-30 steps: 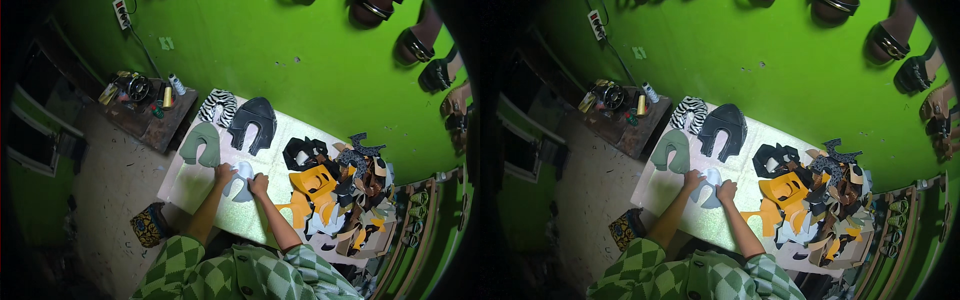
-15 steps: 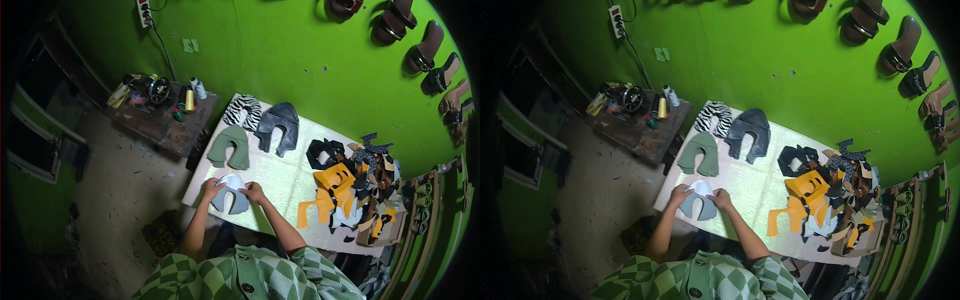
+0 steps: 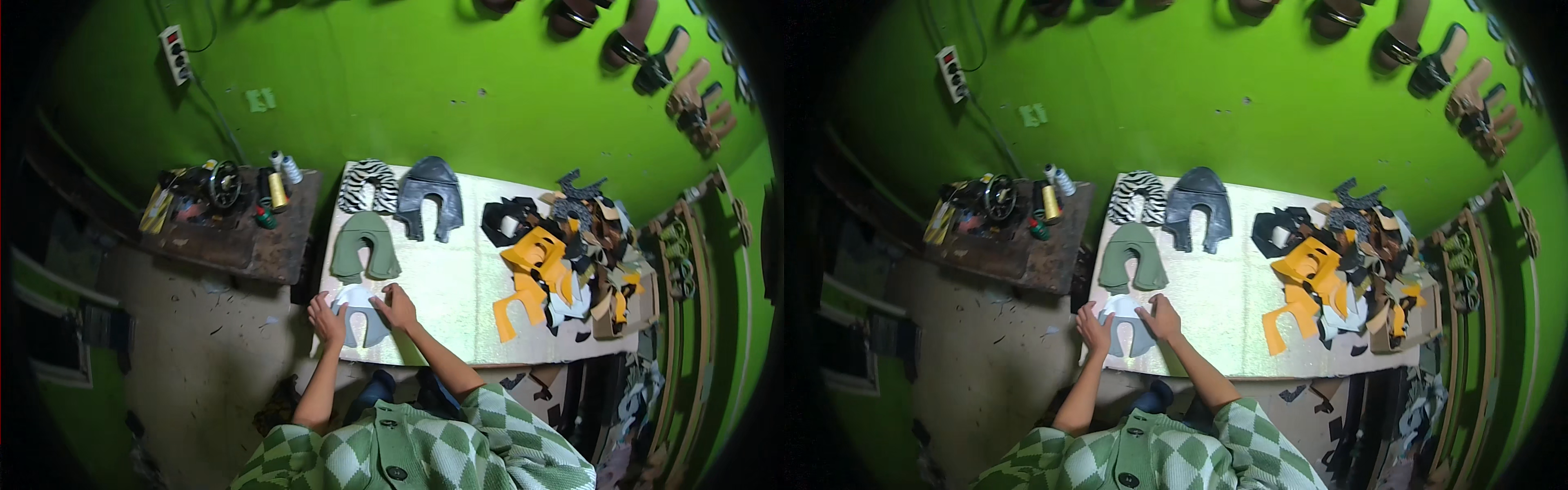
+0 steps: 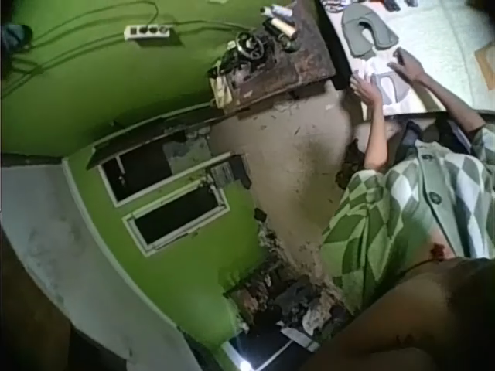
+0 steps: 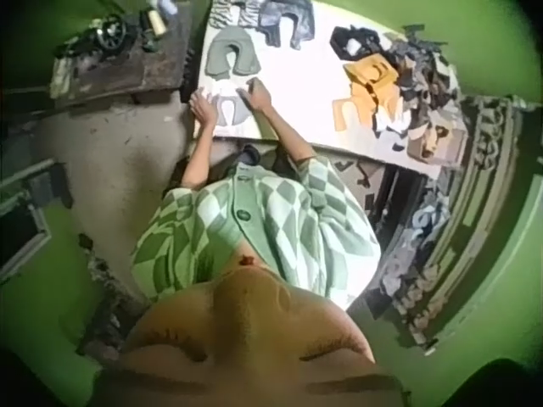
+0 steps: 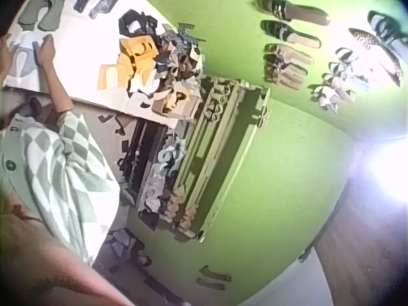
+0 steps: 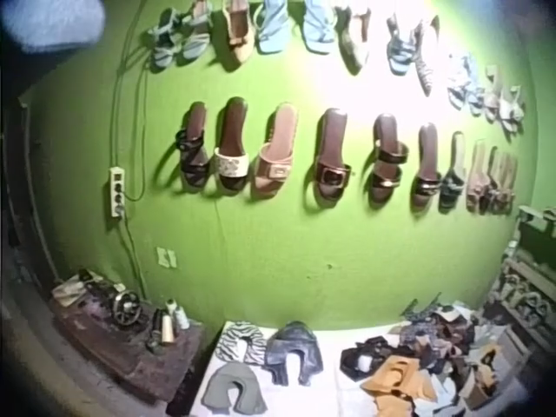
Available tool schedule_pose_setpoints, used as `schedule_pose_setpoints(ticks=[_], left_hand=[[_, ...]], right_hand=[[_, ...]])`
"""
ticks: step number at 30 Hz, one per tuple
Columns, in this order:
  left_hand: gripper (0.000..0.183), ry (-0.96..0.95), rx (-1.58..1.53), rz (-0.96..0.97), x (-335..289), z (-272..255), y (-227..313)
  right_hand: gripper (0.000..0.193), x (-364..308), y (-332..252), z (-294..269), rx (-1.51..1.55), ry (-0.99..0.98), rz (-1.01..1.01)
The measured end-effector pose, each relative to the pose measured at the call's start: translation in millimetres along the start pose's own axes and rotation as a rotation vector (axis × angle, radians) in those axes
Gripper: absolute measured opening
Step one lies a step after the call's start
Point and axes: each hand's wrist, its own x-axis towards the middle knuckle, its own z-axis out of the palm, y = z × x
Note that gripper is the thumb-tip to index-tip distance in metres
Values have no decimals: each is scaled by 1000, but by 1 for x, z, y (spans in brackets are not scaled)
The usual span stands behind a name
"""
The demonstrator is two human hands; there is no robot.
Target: Sorting and arranging various cut leather and synthetic pieces for shoe manufacturing on a work table.
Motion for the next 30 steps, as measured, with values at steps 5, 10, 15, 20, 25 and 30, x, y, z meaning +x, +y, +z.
schedule_pose_setpoints(ticks=[5, 10, 15, 20, 25, 30], left_hand=[[35, 115, -63, 180, -25, 7, 46], [31, -7, -168, 291, -70, 51, 121], [33, -239, -243, 383, -134, 110, 203], [42, -327, -206, 359, -190, 156, 275], [32, -301, -99, 277, -201, 184, 281], [31, -331, -119, 154, -187, 170, 271]], right_hand=[[14, -14, 53, -67, 67, 335, -58], [16, -49, 131, -179, -59, 585, 32], [25, -77, 187, -250, -295, 646, 145], [30, -95, 218, -274, -300, 481, 153], [9, -108, 229, -271, -99, 200, 178], [12, -85, 218, -353, -153, 558, 54]])
